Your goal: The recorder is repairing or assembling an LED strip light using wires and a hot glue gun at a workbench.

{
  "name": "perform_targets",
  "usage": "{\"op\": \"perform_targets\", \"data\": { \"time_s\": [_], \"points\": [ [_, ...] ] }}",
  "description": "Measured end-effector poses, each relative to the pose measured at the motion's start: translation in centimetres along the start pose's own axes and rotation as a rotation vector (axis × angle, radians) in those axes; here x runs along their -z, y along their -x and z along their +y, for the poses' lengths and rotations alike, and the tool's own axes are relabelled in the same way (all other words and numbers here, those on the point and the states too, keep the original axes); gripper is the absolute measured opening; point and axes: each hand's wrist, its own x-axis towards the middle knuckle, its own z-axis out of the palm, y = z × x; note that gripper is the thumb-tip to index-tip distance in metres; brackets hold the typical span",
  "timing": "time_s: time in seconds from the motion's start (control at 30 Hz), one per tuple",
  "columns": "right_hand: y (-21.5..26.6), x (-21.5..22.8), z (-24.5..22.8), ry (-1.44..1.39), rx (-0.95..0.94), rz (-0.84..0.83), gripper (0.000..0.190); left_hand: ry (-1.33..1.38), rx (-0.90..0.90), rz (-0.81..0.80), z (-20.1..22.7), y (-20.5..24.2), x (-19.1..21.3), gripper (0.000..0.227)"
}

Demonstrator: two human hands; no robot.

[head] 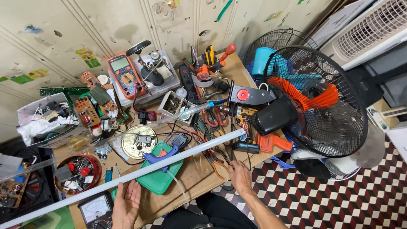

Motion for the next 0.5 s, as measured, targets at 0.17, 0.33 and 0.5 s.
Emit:
{"op": "perform_targets", "data": {
  "time_s": [0.17, 0.33, 0.5],
  "points": [
    [0.5, 1.5, -1.2, -0.028, 0.006, 0.006, 0.017, -0.016, -0.003, 0.042, -0.4, 0.6, -1.0, 0.044],
    [0.6, 0.8, -1.3, -0.022, 0.119, -0.026, 0.016, -0.008, 0.003, 0.023, -0.7, 0.0, -0.6, 0.046],
    [0.6, 1.1, -2.2, -0.003, 0.117, -0.111, 0.018, 0.004, 0.008, 0.019, -0.9, -0.1, -0.4, 0.045]
  ]
}}
